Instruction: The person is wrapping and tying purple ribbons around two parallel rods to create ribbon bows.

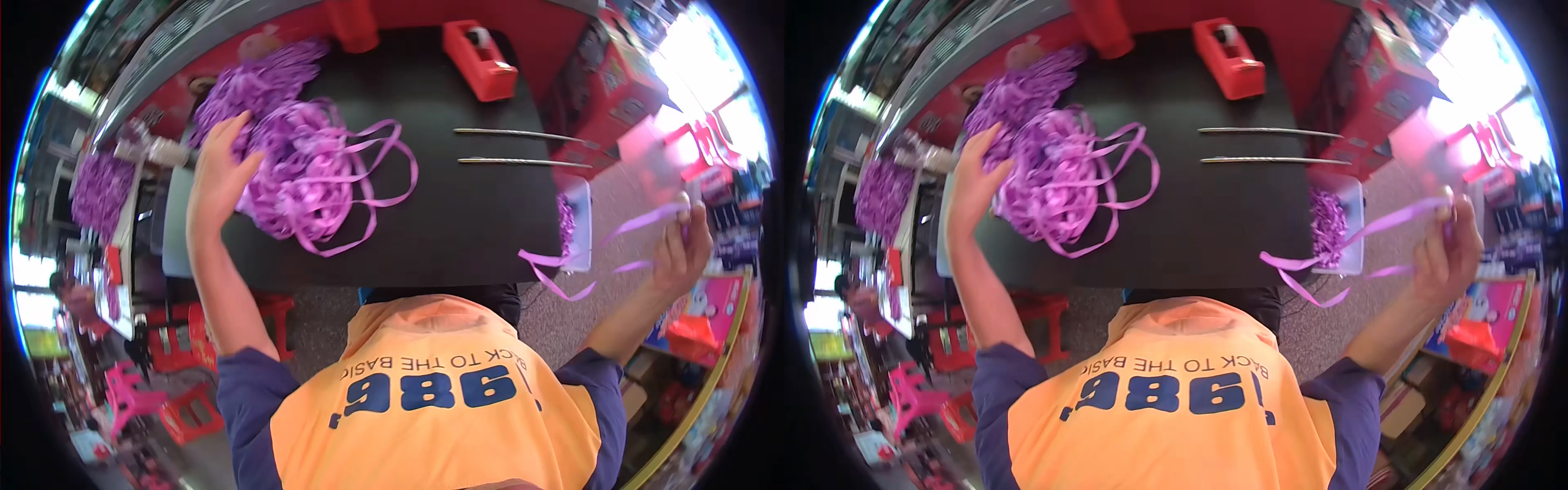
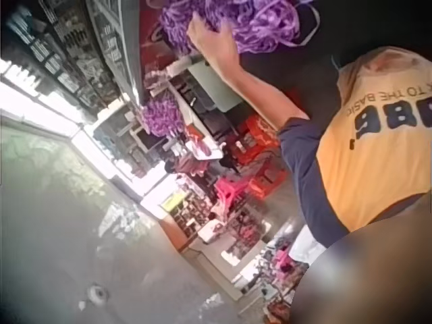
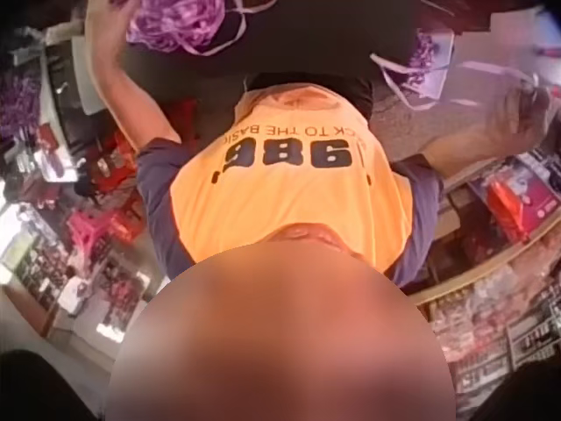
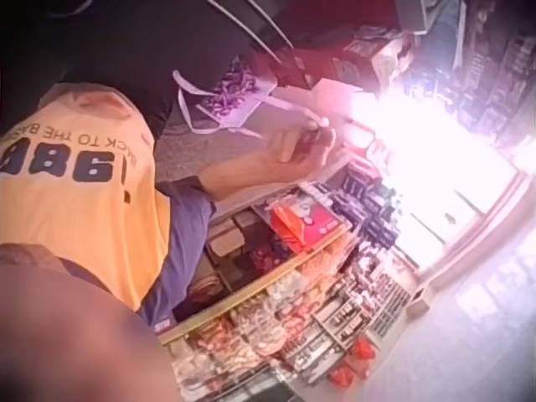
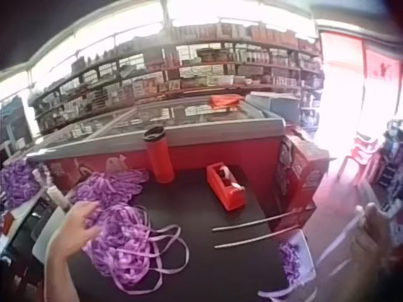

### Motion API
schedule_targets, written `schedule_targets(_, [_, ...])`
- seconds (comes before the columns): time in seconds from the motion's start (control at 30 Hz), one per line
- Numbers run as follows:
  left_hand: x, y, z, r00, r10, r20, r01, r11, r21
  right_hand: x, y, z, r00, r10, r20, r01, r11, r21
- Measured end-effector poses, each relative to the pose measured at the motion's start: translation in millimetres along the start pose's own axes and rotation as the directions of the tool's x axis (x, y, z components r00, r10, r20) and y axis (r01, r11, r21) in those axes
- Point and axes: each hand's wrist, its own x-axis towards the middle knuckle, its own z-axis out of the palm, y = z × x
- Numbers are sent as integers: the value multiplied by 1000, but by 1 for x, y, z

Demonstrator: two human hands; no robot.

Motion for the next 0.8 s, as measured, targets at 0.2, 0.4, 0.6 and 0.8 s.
schedule_targets(0.2, [-47, 135, 25, 953, 268, -145, -303, 876, -374, 44, 20, 50, 946, 67, -317, -303, 532, -791])
schedule_targets(0.4, [7, 240, 110, 888, 446, 110, -139, 489, -861, 72, 31, 40, 974, 167, -155, -228, 656, -720])
schedule_targets(0.6, [74, 316, 178, 509, 741, 437, 338, 295, -894, 67, 25, 16, 995, 41, -96, -97, 714, -693])
schedule_targets(0.8, [110, 339, 229, 344, 780, 523, 243, 464, -852, 41, 26, -28, 950, 18, -313, -225, 734, -641])
